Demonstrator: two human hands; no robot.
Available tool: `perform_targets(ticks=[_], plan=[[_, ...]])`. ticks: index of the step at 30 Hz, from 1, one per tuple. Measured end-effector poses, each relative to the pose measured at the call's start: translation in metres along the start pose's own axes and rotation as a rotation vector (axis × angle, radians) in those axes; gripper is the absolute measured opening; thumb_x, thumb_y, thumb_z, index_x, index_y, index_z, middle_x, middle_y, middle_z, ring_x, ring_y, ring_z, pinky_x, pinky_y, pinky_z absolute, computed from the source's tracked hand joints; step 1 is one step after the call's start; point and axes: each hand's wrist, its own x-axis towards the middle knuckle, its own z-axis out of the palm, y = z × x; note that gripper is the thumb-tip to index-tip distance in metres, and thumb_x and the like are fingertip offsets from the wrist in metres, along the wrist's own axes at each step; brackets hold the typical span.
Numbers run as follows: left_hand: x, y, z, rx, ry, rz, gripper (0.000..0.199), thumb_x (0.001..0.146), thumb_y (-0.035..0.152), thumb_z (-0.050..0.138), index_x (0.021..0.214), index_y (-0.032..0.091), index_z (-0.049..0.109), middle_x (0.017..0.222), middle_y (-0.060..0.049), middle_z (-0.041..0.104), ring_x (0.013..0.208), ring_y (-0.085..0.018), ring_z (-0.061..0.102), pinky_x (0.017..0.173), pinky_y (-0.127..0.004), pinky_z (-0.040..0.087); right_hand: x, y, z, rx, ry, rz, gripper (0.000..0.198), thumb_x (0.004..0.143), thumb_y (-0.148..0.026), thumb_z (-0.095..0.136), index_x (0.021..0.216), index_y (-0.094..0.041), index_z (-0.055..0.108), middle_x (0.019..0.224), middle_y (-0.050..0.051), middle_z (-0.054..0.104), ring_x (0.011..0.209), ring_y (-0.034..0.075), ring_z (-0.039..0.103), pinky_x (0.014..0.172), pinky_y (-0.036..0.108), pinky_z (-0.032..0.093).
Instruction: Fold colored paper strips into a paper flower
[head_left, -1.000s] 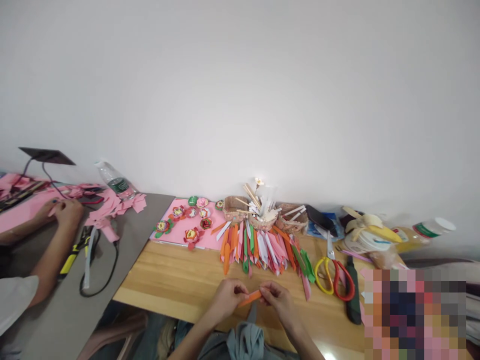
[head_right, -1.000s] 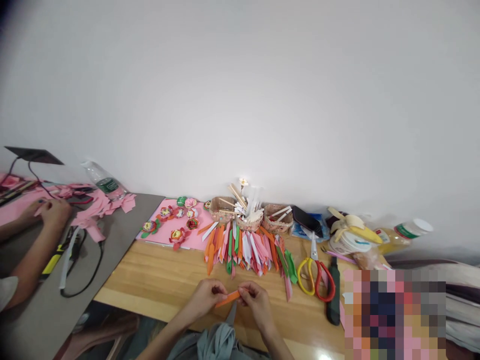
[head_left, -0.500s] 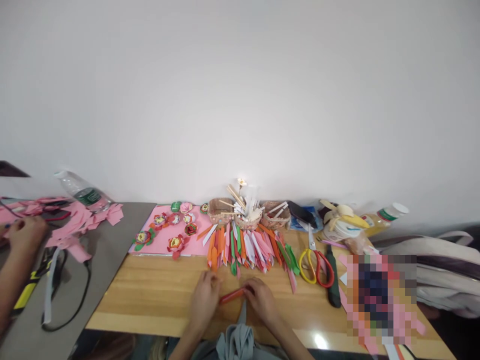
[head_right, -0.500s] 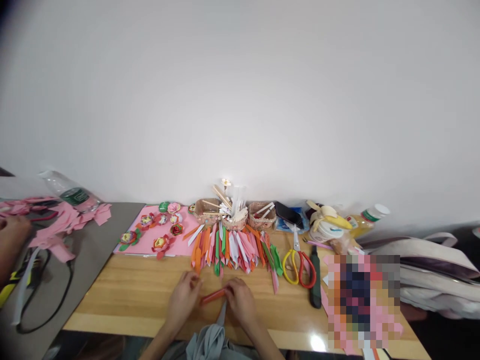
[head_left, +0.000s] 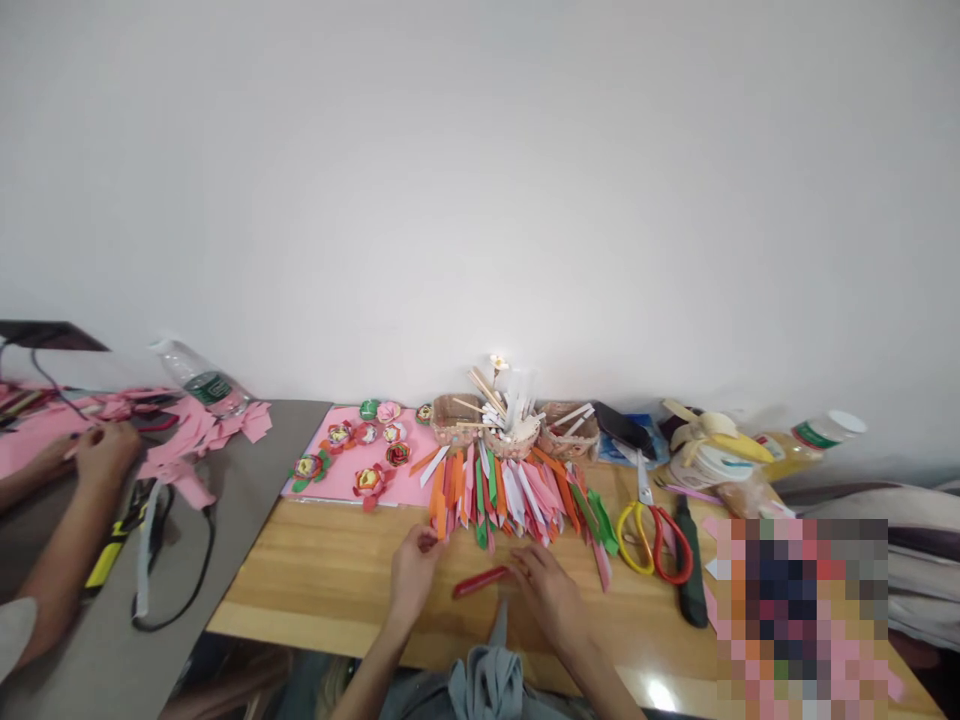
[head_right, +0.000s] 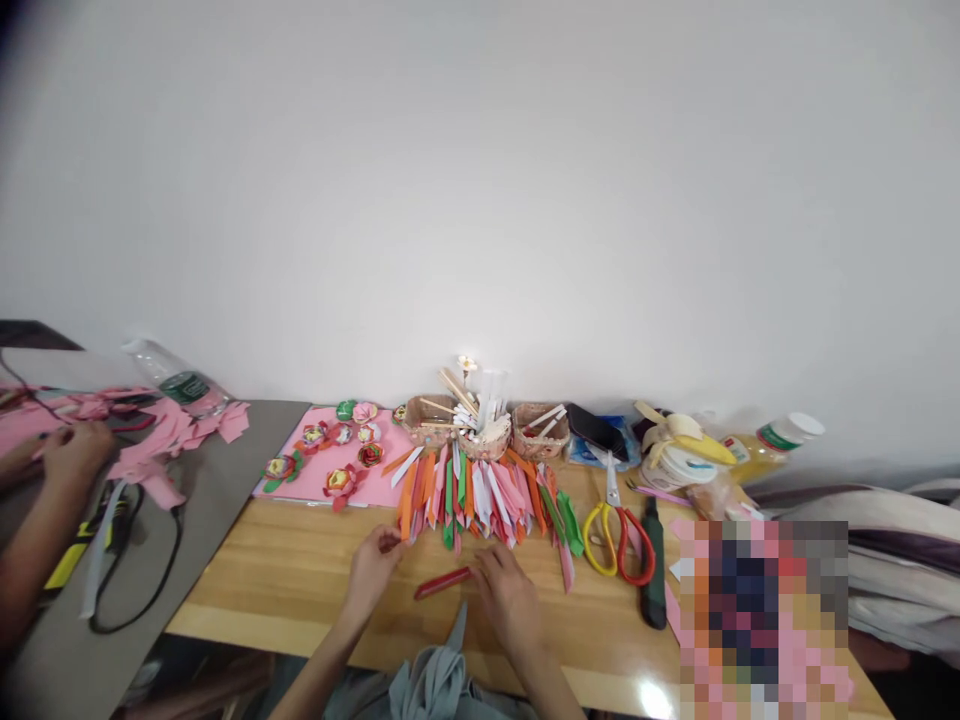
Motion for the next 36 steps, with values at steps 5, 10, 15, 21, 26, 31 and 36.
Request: perform_targets(ticks=[5, 10, 15, 21, 26, 31, 36], plan=[[-0.028, 0.032, 0.009, -0.343, -0.204, -0.053, 0.035, 0.06, 0.043, 0.067, 0.082, 0.016, 0.061, 0.071, -0.002, 0.063, 0.062, -0.014, 0.058, 0.053, -0.022, 0.044, 0.01, -0.025, -0.013, 0.284, -0.023, 0.079, 0.041, 0.081, -0.049, 0.044, 0.092, -0.018, 0.067, 0.086, 0.009, 0.067, 0.073, 0.021, 0.06, 0.062, 0.03, 0.047], [-0.045, 0.05, 0.021, -0.473, -0.399, -0.106, 0.036, 0.055, 0.039, 0.07, 0.079, 0.013, 0.066, 0.065, -0.004, 0.063, 0.055, -0.012, 0.055, 0.053, -0.024, 0.042, 0.015, -0.044, -0.021, 0.501, -0.102, 0.161, 0.047, 0.079, -0.054, 0.046, 0.093, -0.014, 0.066, 0.063, 0.002, 0.06, 0.049, 0.011, 0.049, 0.045, 0.021, 0.038], [-0.042, 0.047, 0.03, -0.497, -0.344, -0.068, 0.031, 0.051, 0.036, 0.073, 0.069, 0.014, 0.062, 0.063, -0.002, 0.061, 0.056, -0.013, 0.054, 0.052, -0.023, 0.041, 0.013, -0.045, -0.024, 0.539, -0.092, 0.19, 0.035, 0.072, -0.047, 0.056, 0.076, -0.014, 0.065, 0.057, -0.002, 0.053, 0.046, 0.008, 0.041, 0.043, 0.02, 0.032], [-0.039, 0.043, 0.039, -0.474, -0.299, -0.009, 0.023, 0.051, 0.03, 0.073, 0.063, 0.015, 0.061, 0.059, 0.0, 0.06, 0.054, -0.013, 0.054, 0.053, -0.025, 0.043, 0.007, -0.046, -0.016, 0.448, -0.088, 0.12, 0.022, 0.068, -0.037, 0.062, 0.068, -0.015, 0.067, 0.059, 0.0, 0.054, 0.056, 0.013, 0.047, 0.051, 0.023, 0.037], [-0.028, 0.041, 0.031, -0.409, -0.299, 0.0, 0.016, 0.061, 0.024, 0.07, 0.058, 0.013, 0.059, 0.055, 0.002, 0.056, 0.055, -0.011, 0.053, 0.056, -0.024, 0.043, 0.005, -0.044, -0.019, 0.358, -0.151, 0.042, 0.03, 0.06, -0.026, 0.071, 0.089, -0.02, 0.07, 0.072, 0.0, 0.061, 0.065, 0.016, 0.055, 0.057, 0.024, 0.043], [-0.013, 0.039, 0.01, -0.377, -0.26, -0.037, 0.025, 0.083, 0.029, 0.051, 0.102, 0.013, 0.055, 0.1, -0.006, 0.059, 0.084, -0.016, 0.058, 0.072, -0.035, 0.05, 0.02, -0.009, -0.039, 0.224, -0.076, 0.074, 0.025, 0.083, -0.031, 0.051, 0.1, -0.017, 0.062, 0.09, 0.006, 0.065, 0.079, 0.018, 0.06, 0.073, 0.032, 0.047], [-0.009, 0.031, -0.003, -0.434, -0.2, -0.069, 0.031, 0.084, 0.03, 0.05, 0.11, 0.015, 0.051, 0.109, -0.008, 0.055, 0.092, -0.019, 0.057, 0.077, -0.039, 0.049, 0.021, 0.02, -0.035, 0.058, -0.145, 0.018, 0.021, 0.086, -0.029, 0.052, 0.1, -0.015, 0.057, 0.101, 0.005, 0.06, 0.085, 0.016, 0.059, 0.075, 0.037, 0.049]])
